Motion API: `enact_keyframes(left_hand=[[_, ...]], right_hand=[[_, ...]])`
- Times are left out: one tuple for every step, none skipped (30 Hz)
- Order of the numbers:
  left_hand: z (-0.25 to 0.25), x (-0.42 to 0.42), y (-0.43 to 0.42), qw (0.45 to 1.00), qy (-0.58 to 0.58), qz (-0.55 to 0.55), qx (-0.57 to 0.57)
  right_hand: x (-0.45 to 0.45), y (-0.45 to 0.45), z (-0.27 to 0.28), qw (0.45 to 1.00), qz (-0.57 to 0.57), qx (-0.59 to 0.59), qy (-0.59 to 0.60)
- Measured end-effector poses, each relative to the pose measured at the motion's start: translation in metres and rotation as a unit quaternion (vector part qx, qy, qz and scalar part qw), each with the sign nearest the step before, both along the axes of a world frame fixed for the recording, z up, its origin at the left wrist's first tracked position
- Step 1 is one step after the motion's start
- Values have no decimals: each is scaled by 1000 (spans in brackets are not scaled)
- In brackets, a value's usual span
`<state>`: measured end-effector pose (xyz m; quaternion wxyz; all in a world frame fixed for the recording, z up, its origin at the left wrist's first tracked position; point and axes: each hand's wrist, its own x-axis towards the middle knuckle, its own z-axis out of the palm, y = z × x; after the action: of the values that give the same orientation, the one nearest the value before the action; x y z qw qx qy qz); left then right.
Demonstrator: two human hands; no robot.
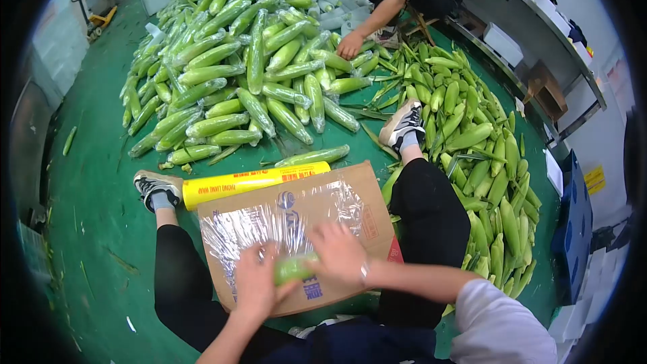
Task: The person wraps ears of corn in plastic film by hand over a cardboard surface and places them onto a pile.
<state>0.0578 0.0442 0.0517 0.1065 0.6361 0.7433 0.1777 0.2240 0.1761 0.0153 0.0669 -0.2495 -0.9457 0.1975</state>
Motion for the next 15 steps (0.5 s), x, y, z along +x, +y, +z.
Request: enact_keyframes(left_hand=[[-13,-12,4,998,38,21,48],[-29,-24,14,991,76,43,100],[-33,-28,27,989,87,20,116],[-33,-33,39,987,98,-5,128],[-34,-39,49,983,111,-30,143],[-41,-45,54,993,69,-23,96],[-49,-53,57,998,27,-17,49],[-54,-57,58,1000,-17,-12,2],[-45,-41,52,989,-30,-51,134],[-20,-13,35,991,-129,30,-34],[-10,10,21,970,-192,70,-129],[-17,28,-1,955,-255,63,-138],[-23,46,-22,935,-318,59,-148],[-30,64,-44,910,-378,58,-159],[-10,71,-58,825,-491,98,-263]], right_hand=[[-25,22,5,1000,-27,7,-9],[-52,45,13,998,-53,19,-17],[-78,66,18,999,22,18,-31],[-102,75,17,994,96,14,-44],[-125,75,8,975,131,-172,-53],[-139,76,-3,920,163,-351,-58],[-140,78,-12,917,190,-344,-64],[-138,79,-22,914,216,-335,-74],[-132,79,-28,910,242,-324,-87],[-115,68,-32,918,296,-246,-93],[-98,57,-8,920,293,-214,-149],[-83,49,-13,935,297,-161,-108],[-71,38,-22,946,301,-103,-65],[-65,36,-27,951,305,-41,-22],[-67,38,-27,952,302,-44,-7]])
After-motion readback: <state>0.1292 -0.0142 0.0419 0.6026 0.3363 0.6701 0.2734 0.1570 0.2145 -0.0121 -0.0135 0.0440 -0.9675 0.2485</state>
